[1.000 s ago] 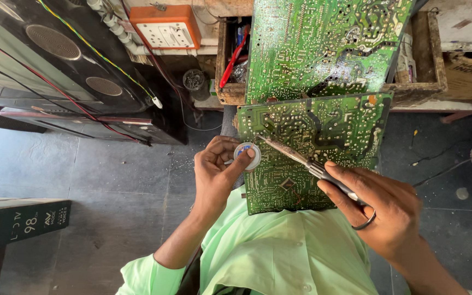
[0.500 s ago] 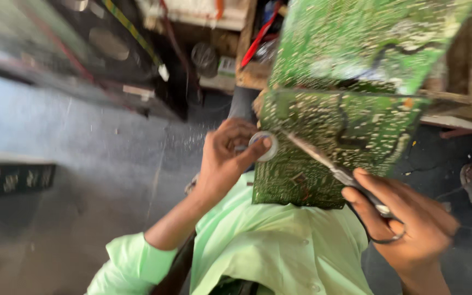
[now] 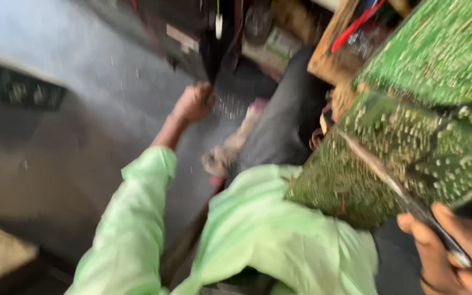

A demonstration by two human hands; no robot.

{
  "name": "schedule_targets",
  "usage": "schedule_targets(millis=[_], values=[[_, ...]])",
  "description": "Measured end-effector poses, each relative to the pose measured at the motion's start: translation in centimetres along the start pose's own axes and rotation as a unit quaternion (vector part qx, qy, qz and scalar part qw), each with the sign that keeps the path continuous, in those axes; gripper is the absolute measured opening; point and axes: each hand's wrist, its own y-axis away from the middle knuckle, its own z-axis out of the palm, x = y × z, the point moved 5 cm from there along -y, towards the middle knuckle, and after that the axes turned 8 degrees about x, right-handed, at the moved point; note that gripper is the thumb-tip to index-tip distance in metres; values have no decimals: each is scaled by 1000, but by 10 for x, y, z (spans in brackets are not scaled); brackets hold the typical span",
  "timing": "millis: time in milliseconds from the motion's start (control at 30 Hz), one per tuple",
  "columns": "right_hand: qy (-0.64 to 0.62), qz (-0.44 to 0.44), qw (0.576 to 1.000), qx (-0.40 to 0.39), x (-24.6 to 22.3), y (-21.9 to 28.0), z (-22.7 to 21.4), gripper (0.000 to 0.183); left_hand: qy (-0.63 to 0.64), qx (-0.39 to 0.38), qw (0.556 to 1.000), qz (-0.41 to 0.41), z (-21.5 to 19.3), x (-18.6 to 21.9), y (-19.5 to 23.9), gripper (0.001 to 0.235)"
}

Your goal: The person solders a small white circular component onto a green circuit board using a soldering iron and solder wire. They repeatedly heat the component's leads and apply solder to secure it in place.

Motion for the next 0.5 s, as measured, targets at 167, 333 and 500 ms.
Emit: schedule_targets(millis=[167,333,500], values=[[9,5,1000,-26,-19,17,-11,43,391,101,867,-294,0,22,-21,10],[-51,-144,985,-76,-86,-16,-19,57,630,141,725,-241,-56,155,-52,12],[2,-37,993,112,-78,10,-25,29,646,82,713,-259,-86,272,-34,16]])
